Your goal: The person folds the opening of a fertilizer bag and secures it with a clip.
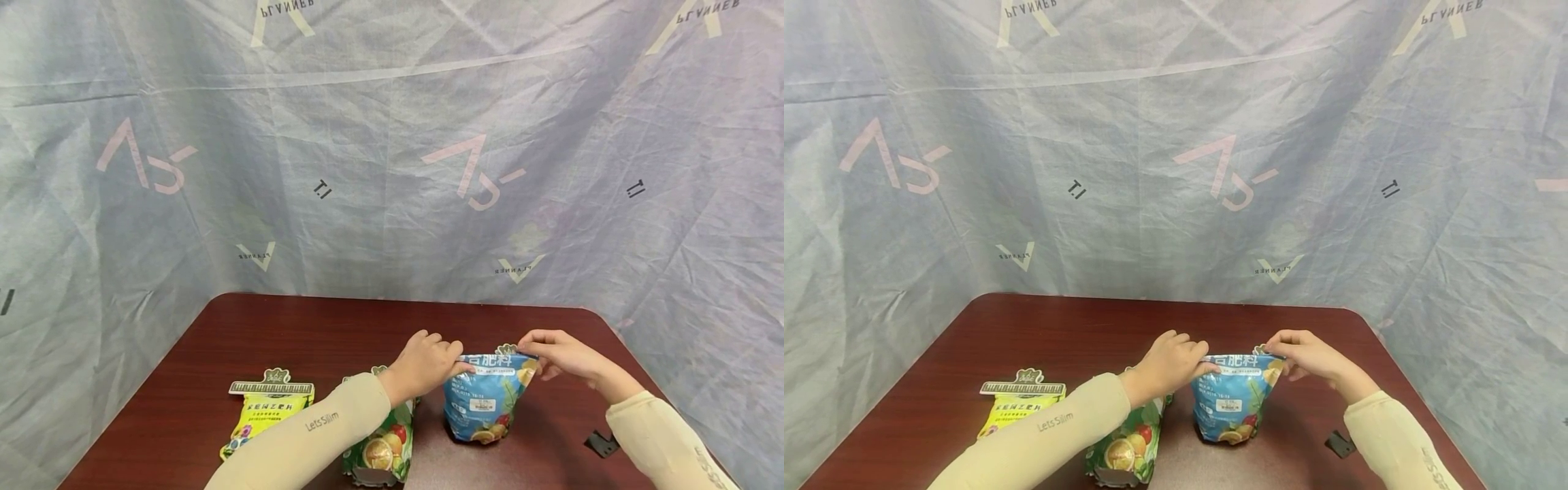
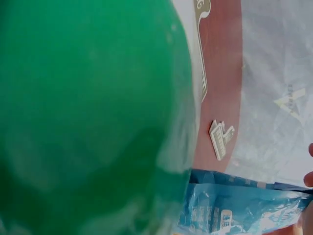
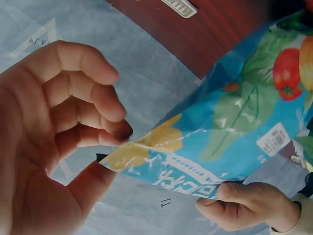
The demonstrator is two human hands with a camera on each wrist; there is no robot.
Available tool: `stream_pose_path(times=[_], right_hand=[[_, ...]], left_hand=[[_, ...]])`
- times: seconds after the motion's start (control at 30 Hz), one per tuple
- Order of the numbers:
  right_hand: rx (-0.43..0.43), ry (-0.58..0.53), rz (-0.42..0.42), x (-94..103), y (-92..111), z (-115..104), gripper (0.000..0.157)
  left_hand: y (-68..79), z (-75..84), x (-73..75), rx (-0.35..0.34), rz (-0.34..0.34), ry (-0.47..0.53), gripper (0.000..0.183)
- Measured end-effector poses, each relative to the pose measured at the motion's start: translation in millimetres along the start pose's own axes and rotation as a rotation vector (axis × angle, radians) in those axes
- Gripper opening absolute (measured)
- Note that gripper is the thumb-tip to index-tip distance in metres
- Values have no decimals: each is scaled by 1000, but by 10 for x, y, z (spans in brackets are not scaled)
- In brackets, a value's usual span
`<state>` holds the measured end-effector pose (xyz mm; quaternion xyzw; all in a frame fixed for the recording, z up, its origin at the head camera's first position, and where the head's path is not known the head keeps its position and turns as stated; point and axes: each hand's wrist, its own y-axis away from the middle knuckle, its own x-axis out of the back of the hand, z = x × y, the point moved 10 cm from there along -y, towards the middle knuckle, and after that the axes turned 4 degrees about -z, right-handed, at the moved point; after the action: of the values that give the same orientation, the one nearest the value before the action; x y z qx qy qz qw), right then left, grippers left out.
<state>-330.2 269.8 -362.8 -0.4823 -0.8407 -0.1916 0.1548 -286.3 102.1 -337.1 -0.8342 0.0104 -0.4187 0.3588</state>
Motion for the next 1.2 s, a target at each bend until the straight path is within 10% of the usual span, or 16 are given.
stream_pose_path(times=[0.47,0.67,0.87,1.2], right_hand=[[98,504,382,166,164,-330,23],[359,646,501,48,240,-618,3],[647,846,526,-227,323,-870,22],[811,1181,529,-591,301,-962,25]], left_hand=[[7,35,54,-51,78,-19,38],[24,55,32,-62,49,-18,36],[21,61,14,-50,24,-3,39],[31,89,78,-92,101,-47,40]])
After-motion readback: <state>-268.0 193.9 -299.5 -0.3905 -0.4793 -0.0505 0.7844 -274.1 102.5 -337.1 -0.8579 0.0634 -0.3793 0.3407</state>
